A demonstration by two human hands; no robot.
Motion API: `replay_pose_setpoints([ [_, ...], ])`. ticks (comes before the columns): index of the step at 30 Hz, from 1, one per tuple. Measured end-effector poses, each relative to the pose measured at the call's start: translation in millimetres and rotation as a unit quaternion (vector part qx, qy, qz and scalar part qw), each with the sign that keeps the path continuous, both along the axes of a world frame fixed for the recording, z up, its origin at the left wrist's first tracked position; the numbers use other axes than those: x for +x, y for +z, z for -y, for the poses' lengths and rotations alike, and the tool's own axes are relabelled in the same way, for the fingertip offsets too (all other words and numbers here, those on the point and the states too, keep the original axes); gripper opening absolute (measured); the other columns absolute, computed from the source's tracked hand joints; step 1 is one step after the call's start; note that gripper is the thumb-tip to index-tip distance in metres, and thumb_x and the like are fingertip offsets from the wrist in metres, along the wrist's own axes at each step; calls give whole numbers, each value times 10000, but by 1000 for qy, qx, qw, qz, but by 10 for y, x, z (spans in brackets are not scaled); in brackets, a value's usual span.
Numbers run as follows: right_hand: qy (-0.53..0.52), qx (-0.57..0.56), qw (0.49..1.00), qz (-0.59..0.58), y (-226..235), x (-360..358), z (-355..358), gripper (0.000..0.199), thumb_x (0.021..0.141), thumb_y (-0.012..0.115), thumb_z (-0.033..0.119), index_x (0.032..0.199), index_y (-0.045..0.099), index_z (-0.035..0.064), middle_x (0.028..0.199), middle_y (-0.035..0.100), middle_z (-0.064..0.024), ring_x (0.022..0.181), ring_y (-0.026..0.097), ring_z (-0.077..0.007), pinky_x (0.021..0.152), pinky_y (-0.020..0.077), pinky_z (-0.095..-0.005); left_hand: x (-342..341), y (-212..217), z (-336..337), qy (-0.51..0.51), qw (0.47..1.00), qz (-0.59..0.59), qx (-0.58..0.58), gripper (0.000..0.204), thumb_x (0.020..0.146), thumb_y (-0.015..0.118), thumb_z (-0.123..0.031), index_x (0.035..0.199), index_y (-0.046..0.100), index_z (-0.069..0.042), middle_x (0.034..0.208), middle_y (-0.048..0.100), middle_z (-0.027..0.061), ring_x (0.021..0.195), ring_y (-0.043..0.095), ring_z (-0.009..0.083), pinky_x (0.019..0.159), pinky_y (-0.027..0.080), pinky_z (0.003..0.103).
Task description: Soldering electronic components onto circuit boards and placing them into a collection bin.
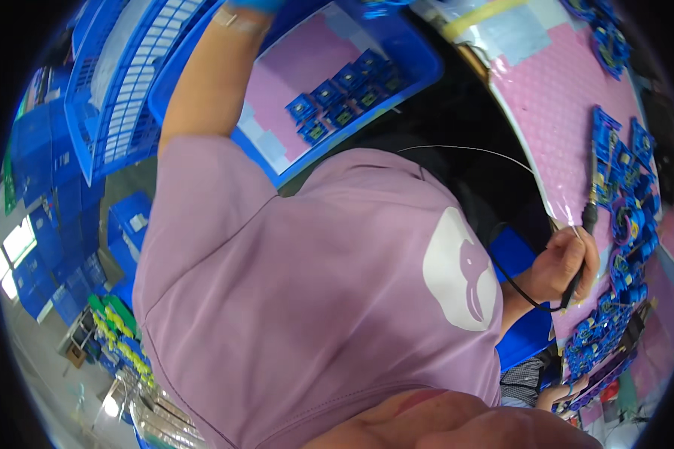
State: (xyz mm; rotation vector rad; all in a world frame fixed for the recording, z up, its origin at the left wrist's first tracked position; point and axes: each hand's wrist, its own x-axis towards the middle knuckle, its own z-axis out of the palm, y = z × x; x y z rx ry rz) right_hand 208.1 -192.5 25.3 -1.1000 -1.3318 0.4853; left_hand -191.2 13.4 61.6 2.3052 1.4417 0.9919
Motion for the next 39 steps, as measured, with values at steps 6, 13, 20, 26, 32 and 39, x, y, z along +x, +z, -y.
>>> replay_pose_setpoints([
  [6, -22, 19, 999, -18, 52, -79, -204, 156, 939, 578, 1, 978, 642, -136, 823, 640, -205, 632, 538, -195, 554, 483, -256, -1511, -1499, 1180, 241, 951, 67, -183, 428, 783, 792, -466, 998, 772, -97, 851, 749, 113, 788, 736, 244, 741, 582, 373],
  [13, 66, 15, 997, 38, 140, -335, -405, 152, 934, 576, -11, 972, 638, -144, 787, 627, -201, 594, 516, -186, 523, 438, -235, -2031, -3671, 2166, 430, 815, -194, -338, 267, 669, 795, -366, 853, 790, -173, 895, 740, 130, 886, 695, 348, 814, 555, 453],
  [20, 6, -7, 998, 62, 176, -522, -384, 133, 927, 579, -34, 955, 643, -146, 809, 620, -192, 607, 537, -192, 526, 473, -251, -1798, -4462, 2825, 476, 766, -222, -370, 320, 718, 810, -356, 953, 784, -140, 1001, 732, 149, 980, 650, 356, 943, 502, 485],
  [26, -2, 5, 998, 56, 159, -632, -391, 109, 909, 606, -50, 940, 657, -140, 894, 639, -188, 679, 585, -199, 566, 523, -250, -1699, -4466, 2809, 369, 720, -96, -581, 323, 794, 768, -406, 1013, 784, -168, 1078, 713, 192, 1088, 647, 401, 970, 517, 471],
  [32, 46, -19, 997, 64, 196, -736, -392, 101, 897, 606, -67, 945, 663, -136, 883, 639, -181, 696, 589, -193, 583, 525, -244, -1647, -4758, 2416, 373, 869, -108, -306, 610, 849, 688, -506, 1375, 596, -209, 1421, 538, 220, 1277, 532, 427, 1064, 452, 491],
  [39, 18, -4, 993, 115, 289, -812, -335, 118, 894, 587, -50, 963, 655, -118, 763, 625, -163, 599, 519, -166, 520, 389, -257, -1458, -4675, 2430, 314, 830, -135, -440, 802, 831, 673, -555, 1487, 457, -149, 1537, 396, 235, 1432, 349, 414, 1162, 331, 495],
])
